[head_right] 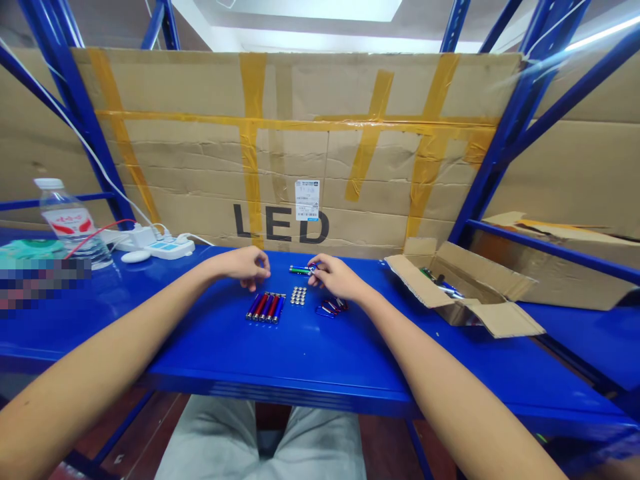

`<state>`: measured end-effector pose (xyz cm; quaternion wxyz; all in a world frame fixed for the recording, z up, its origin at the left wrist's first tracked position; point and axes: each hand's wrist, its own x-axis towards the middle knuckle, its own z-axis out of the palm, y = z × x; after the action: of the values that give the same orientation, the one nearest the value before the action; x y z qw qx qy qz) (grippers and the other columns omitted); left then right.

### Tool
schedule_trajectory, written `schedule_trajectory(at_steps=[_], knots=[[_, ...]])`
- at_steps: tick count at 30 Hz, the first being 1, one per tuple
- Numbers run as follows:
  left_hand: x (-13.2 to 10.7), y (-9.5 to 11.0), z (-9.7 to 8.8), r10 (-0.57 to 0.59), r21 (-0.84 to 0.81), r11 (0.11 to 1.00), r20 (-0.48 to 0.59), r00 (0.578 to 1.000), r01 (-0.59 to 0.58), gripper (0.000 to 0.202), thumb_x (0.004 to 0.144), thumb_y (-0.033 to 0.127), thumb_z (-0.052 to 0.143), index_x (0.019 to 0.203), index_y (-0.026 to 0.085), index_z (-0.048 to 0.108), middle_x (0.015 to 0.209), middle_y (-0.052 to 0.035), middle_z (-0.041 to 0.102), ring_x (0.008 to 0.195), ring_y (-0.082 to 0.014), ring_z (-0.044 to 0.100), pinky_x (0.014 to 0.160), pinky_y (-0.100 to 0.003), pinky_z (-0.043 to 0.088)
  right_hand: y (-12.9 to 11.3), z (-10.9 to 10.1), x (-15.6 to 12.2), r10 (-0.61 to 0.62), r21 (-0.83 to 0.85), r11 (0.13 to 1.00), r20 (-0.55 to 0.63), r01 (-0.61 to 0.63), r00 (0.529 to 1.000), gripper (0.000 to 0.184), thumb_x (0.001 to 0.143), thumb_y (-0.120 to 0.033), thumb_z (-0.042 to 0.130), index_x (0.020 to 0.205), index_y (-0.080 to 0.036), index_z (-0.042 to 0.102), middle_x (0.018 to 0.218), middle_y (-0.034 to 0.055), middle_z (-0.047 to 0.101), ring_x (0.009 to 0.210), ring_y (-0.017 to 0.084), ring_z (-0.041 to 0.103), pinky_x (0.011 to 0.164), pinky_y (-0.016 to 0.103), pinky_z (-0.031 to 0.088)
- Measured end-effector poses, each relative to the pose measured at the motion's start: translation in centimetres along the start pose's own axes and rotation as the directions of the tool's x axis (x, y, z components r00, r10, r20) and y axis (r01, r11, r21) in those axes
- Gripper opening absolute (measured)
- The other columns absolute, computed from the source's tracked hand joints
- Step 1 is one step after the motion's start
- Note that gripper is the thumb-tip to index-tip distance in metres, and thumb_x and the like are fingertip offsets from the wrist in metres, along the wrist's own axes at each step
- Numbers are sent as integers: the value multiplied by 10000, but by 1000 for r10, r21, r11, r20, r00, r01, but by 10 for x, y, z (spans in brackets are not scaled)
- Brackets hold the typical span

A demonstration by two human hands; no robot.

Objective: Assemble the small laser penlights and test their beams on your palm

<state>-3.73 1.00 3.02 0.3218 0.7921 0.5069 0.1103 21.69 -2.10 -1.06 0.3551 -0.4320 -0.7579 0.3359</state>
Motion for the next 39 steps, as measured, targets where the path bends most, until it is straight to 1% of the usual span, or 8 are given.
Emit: schedule_trajectory(at_steps=[2,4,9,14,19,23,32,39], knots=[[3,7,12,247,15,969,-164,955,-248,224,770,275,626,957,153,595,755,-46,677,608,-155,638,557,-269,497,-5,7,-1,21,156,987,24,-25,999,135,897,-118,445,1015,-175,472,730,26,671,673,143,629,660,290,514],[6,13,27,457,14,884,-228,859,-467,247,771,283,649,972,156,588,861,-53,683,736,-145,640,662,-263,504,-9,13,-1,28,265,964,37,-37,999,131,897,-118,442,999,-198,422,691,1,658,647,141,633,648,296,525],[9,23,56,543,-67,803,-326,774,-592,199,789,252,644,924,151,539,829,-36,666,734,-131,628,681,-268,496,-15,22,-3,25,348,937,54,-42,998,140,915,-131,418,1002,-224,360,636,-46,588,585,129,604,654,309,531],[9,22,59,507,-73,818,-378,775,-571,102,791,184,583,885,144,582,787,-30,670,702,-123,616,658,-257,487,-17,23,-7,-46,33,998,44,45,998,149,955,-183,355,1094,-211,400,691,-33,527,623,139,573,647,308,504],[11,20,58,484,-62,830,-414,771,-554,150,753,157,571,891,143,629,778,-23,680,699,-127,613,653,-249,488,-15,25,-8,-171,-309,934,52,179,984,307,944,-177,391,1249,-181,430,947,80,628,886,202,598,827,370,469],[12,19,58,489,-38,832,-420,764,-554,179,751,150,557,905,145,648,794,-26,696,715,-133,627,672,-256,494,-12,24,-6,-214,-347,910,73,226,974,322,945,-147,349,1252,-166,444,1078,127,631,980,225,589,870,387,449],[9,23,56,485,-20,843,-405,775,-538,193,742,123,554,888,135,680,814,-38,715,732,-140,634,702,-263,496,-13,19,-6,-87,-427,898,65,107,994,165,953,-208,358,1103,-183,421,911,72,619,829,195,579,707,300,425],[11,21,57,442,-223,815,-359,822,-535,171,701,116,604,853,136,681,772,-35,709,737,-150,651,723,-282,523,-9,25,-6,-134,-492,862,2,118,991,114,940,-182,329,1023,-196,404,917,99,638,779,207,580,683,304,409]])
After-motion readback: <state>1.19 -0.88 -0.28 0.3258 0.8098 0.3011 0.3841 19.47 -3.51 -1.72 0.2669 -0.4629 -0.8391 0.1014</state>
